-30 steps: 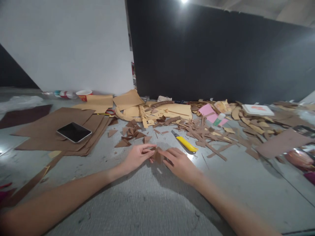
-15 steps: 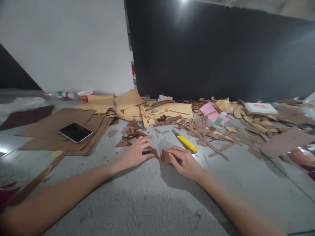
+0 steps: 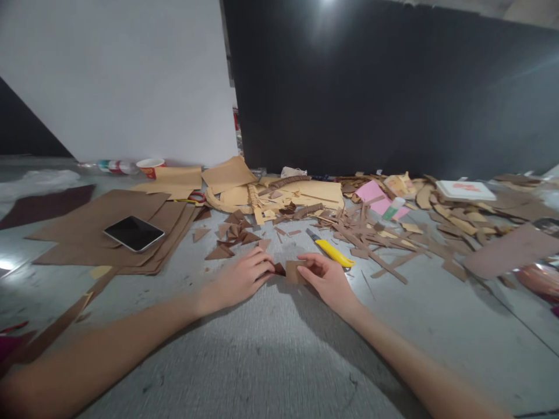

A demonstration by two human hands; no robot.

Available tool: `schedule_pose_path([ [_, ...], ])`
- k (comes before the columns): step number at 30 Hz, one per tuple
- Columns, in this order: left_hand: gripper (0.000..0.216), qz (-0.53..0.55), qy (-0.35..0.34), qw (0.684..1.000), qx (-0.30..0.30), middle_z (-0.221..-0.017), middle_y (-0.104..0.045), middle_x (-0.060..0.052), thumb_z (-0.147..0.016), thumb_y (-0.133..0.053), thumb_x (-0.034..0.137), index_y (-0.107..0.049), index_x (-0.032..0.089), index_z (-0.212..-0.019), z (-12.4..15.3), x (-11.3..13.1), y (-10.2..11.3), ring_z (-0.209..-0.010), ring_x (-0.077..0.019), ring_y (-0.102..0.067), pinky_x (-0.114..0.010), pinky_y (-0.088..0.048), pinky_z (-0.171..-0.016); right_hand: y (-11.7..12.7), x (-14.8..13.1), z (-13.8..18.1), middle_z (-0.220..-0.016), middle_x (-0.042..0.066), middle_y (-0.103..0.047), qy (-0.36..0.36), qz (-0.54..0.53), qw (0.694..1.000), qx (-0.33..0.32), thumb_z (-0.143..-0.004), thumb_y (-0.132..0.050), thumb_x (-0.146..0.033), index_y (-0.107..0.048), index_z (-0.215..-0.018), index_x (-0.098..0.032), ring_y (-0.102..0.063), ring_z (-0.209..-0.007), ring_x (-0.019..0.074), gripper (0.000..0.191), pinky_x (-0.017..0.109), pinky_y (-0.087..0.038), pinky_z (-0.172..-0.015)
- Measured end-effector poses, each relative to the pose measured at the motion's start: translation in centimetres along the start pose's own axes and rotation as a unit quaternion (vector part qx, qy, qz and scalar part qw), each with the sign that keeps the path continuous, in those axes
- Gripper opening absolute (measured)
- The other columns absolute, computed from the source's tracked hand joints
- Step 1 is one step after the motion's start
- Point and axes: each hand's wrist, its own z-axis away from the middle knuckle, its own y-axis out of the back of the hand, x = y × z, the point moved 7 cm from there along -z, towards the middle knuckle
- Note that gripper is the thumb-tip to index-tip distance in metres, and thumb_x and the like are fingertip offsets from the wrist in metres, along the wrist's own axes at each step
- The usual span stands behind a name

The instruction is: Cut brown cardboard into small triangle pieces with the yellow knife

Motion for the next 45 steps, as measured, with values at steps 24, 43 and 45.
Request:
schedule_pose_path([
  [24, 0.027, 0.279, 0.135, 0.949, 0.061, -0.107, -0.077, -0.006, -0.108, -0.053, 0.022, -0.079, 0.021, -0.099, -0.3, 2.5, -0.6, -0.104, -0.0201, -0.071, -0.034, -0.056, -0.097, -2.7, -0.7, 2.3, -0.074, -0.001, -0.058, -0.044, -0.049, 0.998, 0.007, -0.094, -0.065, -0.075, -0.06, -0.092, -0.026, -0.053, -0.066, 0.0187, 0.05, 0.031, -0.046, -0.061],
  [43, 0.041, 0.57, 0.297, 0.762, 0.08, -0.093, -0.081, -0.01, -0.098, -0.075, 0.058, -0.07, 0.017, -0.095, 0.5, 1.0, -4.0, -0.088, -0.0233, -0.079, -0.036, -0.062, -0.086, -2.7, -0.8, 2.6, -0.085, 0.002, -0.069, -0.001, -0.063, 0.997, 0.04, -0.096, -0.071, -0.064, -0.064, -0.113, -0.025, -0.066, -0.076, 0.0207, 0.044, 0.032, -0.053, -0.069],
  [45, 0.041, 0.568, 0.304, 0.759, 0.094, -0.091, -0.081, -0.009, -0.097, -0.076, 0.058, -0.072, 0.017, -0.09, 0.5, 0.9, -3.9, -0.087, -0.0226, -0.079, -0.035, -0.062, -0.086, -3.2, -0.4, 2.4, -0.071, 0.0, -0.063, -0.031, -0.048, 0.998, -0.005, -0.097, -0.066, -0.069, -0.065, -0.095, -0.024, -0.06, -0.065, 0.019, 0.045, 0.031, -0.048, -0.062],
])
